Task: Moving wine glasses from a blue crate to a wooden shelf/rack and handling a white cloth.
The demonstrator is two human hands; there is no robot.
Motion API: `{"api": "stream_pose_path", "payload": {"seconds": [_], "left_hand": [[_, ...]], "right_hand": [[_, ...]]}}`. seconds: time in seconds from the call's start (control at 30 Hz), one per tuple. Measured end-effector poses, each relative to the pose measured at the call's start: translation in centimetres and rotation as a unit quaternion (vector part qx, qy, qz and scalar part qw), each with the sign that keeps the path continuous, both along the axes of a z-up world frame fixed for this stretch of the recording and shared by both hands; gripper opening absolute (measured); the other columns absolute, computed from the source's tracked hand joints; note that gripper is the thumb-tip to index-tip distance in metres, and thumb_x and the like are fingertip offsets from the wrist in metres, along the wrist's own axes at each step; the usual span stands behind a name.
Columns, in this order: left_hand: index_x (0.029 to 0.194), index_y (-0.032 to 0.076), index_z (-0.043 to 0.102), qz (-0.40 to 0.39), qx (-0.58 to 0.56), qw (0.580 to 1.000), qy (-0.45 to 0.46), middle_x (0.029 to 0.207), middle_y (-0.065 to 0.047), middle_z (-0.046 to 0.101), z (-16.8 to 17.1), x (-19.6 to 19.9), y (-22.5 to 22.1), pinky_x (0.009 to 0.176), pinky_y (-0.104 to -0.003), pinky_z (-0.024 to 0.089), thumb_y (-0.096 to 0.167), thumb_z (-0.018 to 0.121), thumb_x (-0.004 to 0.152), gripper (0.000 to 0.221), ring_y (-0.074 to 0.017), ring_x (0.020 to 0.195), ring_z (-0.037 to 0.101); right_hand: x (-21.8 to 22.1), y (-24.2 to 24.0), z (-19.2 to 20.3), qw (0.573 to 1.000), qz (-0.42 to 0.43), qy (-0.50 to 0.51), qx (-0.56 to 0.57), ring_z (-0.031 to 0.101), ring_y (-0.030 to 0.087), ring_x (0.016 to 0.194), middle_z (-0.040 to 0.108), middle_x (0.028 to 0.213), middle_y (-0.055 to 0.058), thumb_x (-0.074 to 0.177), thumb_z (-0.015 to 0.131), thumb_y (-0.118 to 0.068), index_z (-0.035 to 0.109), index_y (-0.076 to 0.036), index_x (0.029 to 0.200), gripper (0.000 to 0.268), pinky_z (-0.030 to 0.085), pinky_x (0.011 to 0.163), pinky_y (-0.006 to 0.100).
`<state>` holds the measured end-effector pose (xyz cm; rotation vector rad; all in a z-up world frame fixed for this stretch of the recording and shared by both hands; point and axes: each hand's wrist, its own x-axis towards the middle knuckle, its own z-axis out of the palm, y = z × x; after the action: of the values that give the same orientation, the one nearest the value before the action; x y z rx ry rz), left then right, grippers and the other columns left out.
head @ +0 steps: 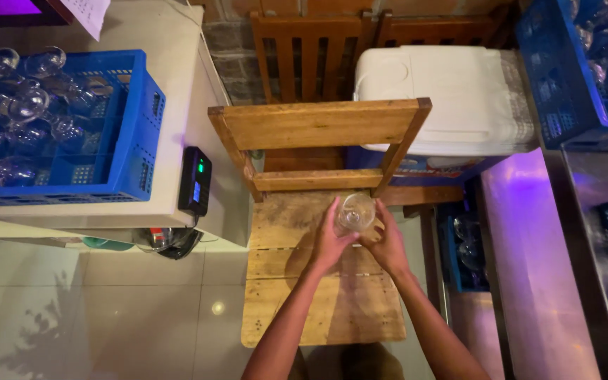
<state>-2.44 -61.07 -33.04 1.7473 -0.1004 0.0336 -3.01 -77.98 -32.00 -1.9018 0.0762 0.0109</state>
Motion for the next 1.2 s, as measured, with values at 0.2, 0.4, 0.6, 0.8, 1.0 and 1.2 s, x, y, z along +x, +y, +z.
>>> {"api": "stream_pose_path", "payload": {"seconds": [0.2,0.4,0.6,0.8,1.0,1.2], "left_hand": [[0.159,0.012,0.032,0.073,0.009,0.995,0.066,0.164,-0.014,0.034,3.6,-3.8,2.5,0.116,-0.045,0.035,0.000,0.078,0.084,0.089,-0.0296,0.151,0.033],[0.151,0.012,0.042,0.150,-0.048,0.987,0.031,0.153,-0.011,0.050,6.1,-7.8,5.3,0.104,-0.042,0.047,-0.001,0.072,0.084,0.074,-0.0290,0.142,0.049],[0.144,0.010,0.048,0.164,-0.068,0.984,0.027,0.148,-0.009,0.055,12.8,-10.8,10.4,0.101,-0.039,0.052,-0.001,0.068,0.088,0.060,-0.0264,0.134,0.056],[0.144,0.009,0.048,0.149,-0.036,0.988,-0.021,0.147,-0.010,0.055,19.6,-12.7,17.1,0.100,-0.039,0.051,-0.003,0.067,0.089,0.059,-0.0269,0.134,0.055],[0.145,0.008,0.049,0.128,-0.028,0.991,-0.041,0.143,-0.012,0.057,24.1,-14.5,23.5,0.095,-0.037,0.057,-0.004,0.065,0.090,0.058,-0.0265,0.128,0.060],[0.143,0.007,0.048,0.181,-0.028,0.983,-0.022,0.143,-0.012,0.058,26.2,-15.5,27.3,0.093,-0.037,0.057,-0.003,0.065,0.090,0.056,-0.0269,0.124,0.062]], "right_hand": [[-3.3,-0.1,5.2,0.998,-0.024,-0.006,-0.061,0.043,0.030,0.144,0.040,0.159,0.014,0.069,0.091,-0.005,0.034,-0.015,0.157,0.106,0.047,0.108,0.046],[-7.1,0.9,9.9,0.994,-0.079,-0.043,-0.066,0.048,0.027,0.143,0.050,0.154,0.013,0.069,0.090,-0.005,0.040,-0.013,0.155,0.100,0.049,0.106,0.044],[-10.1,6.4,17.3,0.997,-0.034,-0.045,-0.048,0.051,0.023,0.141,0.054,0.152,0.011,0.075,0.087,-0.008,0.043,-0.013,0.154,0.091,0.050,0.105,0.040],[-11.5,14.5,22.7,0.999,0.034,-0.036,-0.021,0.053,0.022,0.139,0.056,0.150,0.009,0.076,0.086,-0.009,0.043,-0.012,0.153,0.088,0.050,0.105,0.038],[-11.8,20.6,24.7,0.995,0.076,-0.060,-0.006,0.054,0.021,0.139,0.057,0.149,0.009,0.078,0.084,-0.007,0.046,-0.012,0.152,0.083,0.051,0.103,0.037],[-11.3,25.3,26.8,0.988,0.131,-0.080,0.021,0.055,0.020,0.138,0.058,0.148,0.008,0.081,0.084,-0.008,0.047,-0.013,0.152,0.081,0.051,0.103,0.036]]}}
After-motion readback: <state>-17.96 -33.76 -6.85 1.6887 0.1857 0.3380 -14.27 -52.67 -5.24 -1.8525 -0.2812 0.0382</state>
